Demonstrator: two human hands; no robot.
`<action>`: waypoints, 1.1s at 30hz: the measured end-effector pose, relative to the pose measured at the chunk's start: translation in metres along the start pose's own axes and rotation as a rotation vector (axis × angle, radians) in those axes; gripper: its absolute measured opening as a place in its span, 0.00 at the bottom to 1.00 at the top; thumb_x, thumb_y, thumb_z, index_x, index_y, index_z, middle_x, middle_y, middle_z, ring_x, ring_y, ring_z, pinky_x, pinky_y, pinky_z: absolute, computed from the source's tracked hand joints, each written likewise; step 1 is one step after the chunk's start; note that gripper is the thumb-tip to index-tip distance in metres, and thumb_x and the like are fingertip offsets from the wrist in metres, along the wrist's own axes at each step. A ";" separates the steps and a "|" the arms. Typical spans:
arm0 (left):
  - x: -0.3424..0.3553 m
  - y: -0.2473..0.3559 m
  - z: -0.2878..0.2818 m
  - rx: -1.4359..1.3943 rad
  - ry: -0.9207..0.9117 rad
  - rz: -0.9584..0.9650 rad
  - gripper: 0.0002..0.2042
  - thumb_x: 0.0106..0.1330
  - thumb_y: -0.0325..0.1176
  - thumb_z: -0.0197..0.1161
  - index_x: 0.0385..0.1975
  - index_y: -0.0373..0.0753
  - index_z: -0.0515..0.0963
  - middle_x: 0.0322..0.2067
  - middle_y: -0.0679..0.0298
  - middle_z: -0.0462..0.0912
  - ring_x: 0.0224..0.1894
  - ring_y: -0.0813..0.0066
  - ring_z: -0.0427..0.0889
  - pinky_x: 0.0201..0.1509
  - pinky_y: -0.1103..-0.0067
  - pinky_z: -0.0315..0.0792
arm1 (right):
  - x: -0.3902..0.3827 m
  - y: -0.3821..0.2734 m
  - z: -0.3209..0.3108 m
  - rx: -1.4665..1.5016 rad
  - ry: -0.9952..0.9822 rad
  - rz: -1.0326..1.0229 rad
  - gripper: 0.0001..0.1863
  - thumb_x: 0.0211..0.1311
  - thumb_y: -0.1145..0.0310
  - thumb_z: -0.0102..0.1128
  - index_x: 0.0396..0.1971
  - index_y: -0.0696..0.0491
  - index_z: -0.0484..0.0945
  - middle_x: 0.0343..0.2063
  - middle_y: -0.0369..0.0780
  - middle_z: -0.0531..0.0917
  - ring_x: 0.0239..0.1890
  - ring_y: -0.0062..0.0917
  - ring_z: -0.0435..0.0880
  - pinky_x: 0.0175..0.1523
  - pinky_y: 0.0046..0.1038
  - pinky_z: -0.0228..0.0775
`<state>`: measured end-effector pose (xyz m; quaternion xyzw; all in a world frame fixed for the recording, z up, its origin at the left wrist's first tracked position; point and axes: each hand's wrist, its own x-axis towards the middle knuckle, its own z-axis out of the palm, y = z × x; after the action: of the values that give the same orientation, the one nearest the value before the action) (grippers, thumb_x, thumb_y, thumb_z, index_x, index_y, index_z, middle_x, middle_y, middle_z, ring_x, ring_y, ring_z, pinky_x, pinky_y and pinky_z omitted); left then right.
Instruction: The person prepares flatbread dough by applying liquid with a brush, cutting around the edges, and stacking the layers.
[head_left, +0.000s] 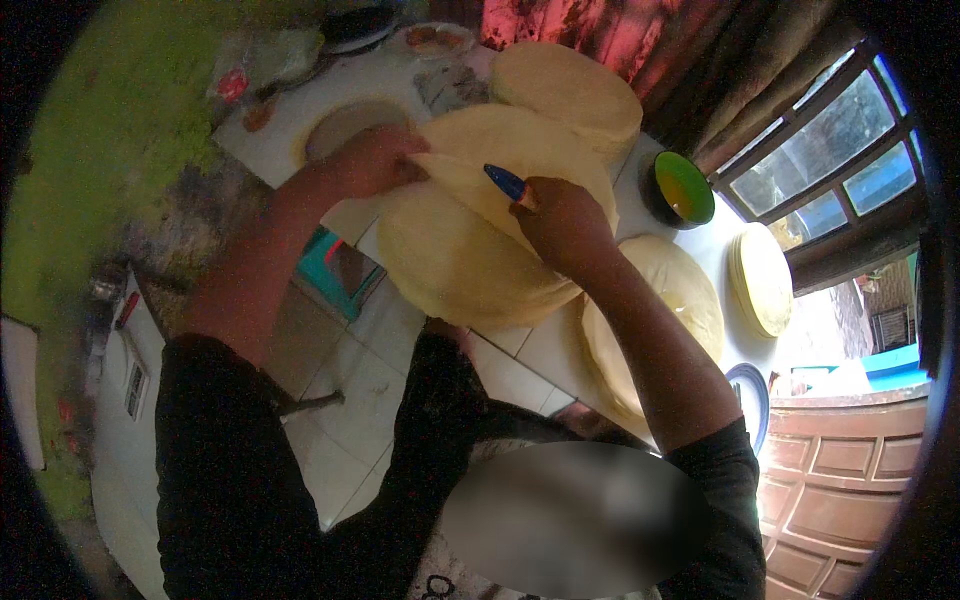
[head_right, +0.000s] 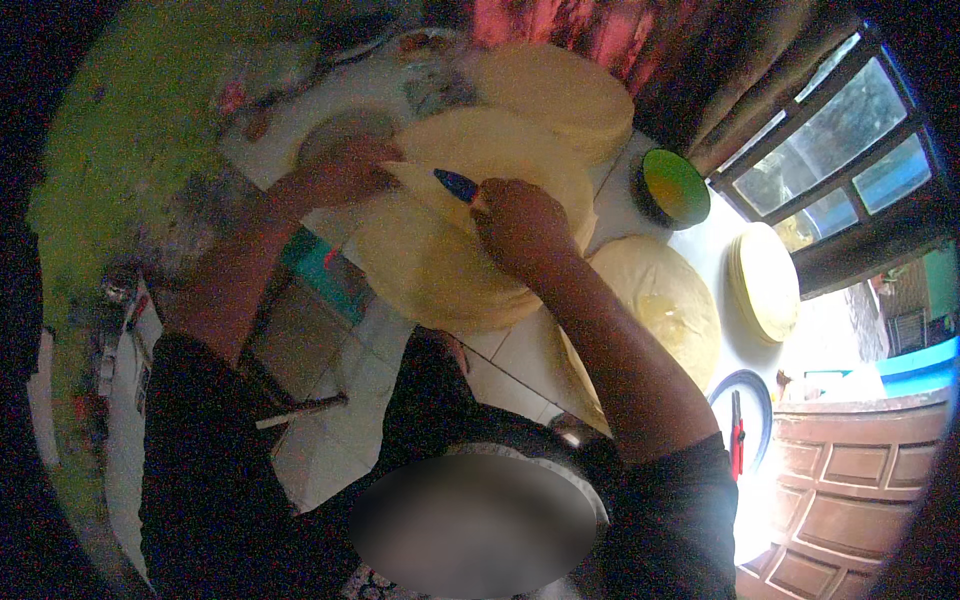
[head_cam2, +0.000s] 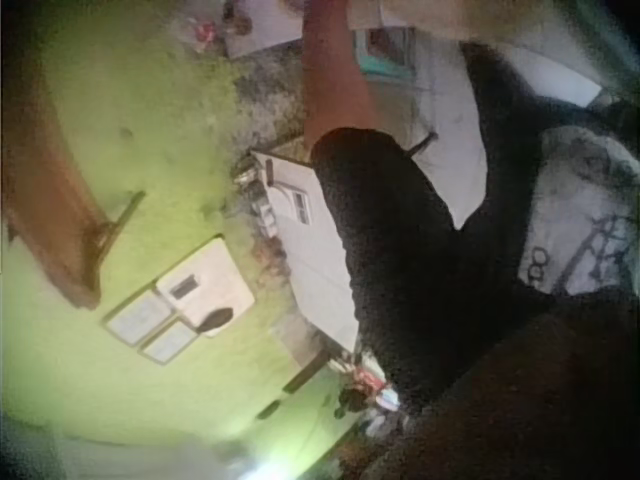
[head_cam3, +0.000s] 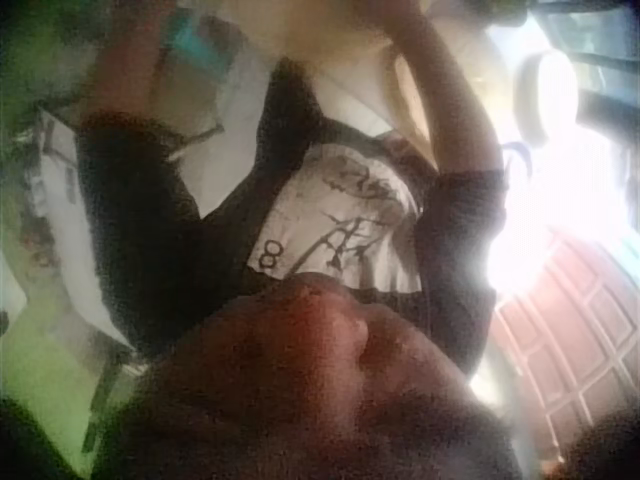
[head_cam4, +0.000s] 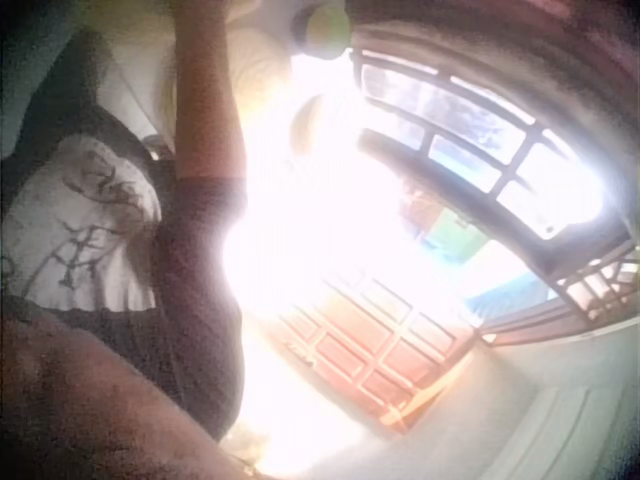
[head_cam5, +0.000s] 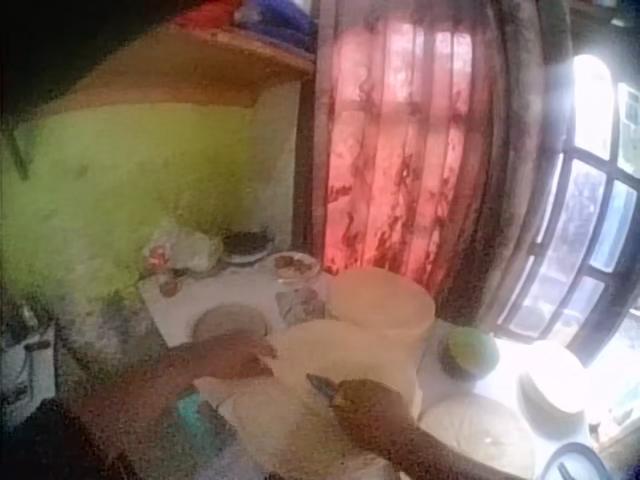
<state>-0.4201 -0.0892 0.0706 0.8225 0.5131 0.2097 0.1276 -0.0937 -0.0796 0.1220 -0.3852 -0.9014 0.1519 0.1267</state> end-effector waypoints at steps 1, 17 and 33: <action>0.002 -0.010 -0.001 -0.018 -0.025 -0.018 0.16 0.66 0.41 0.70 0.46 0.37 0.84 0.41 0.51 0.87 0.46 0.53 0.86 0.54 0.64 0.78 | 0.004 -0.002 -0.006 -0.011 0.004 -0.002 0.14 0.68 0.58 0.59 0.41 0.54 0.83 0.41 0.53 0.86 0.47 0.51 0.86 0.54 0.50 0.77; 0.195 0.067 -0.103 0.071 0.071 -0.123 0.16 0.72 0.41 0.66 0.49 0.36 0.85 0.36 0.64 0.88 0.37 0.74 0.85 0.44 0.75 0.80 | 0.021 0.104 -0.148 -0.088 0.436 0.080 0.21 0.62 0.55 0.71 0.44 0.58 0.83 0.33 0.51 0.87 0.36 0.38 0.88 0.44 0.40 0.78; 0.210 0.304 -0.087 -0.102 0.189 -0.047 0.18 0.73 0.44 0.64 0.49 0.33 0.84 0.35 0.62 0.87 0.36 0.74 0.84 0.41 0.75 0.78 | -0.134 0.147 -0.272 0.003 0.383 0.404 0.17 0.67 0.60 0.70 0.46 0.57 0.86 0.35 0.40 0.89 0.38 0.25 0.87 0.50 0.30 0.77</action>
<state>-0.1398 -0.0351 0.3215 0.7790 0.5308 0.3093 0.1252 0.1869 -0.0333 0.3030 -0.5786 -0.7658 0.0998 0.2625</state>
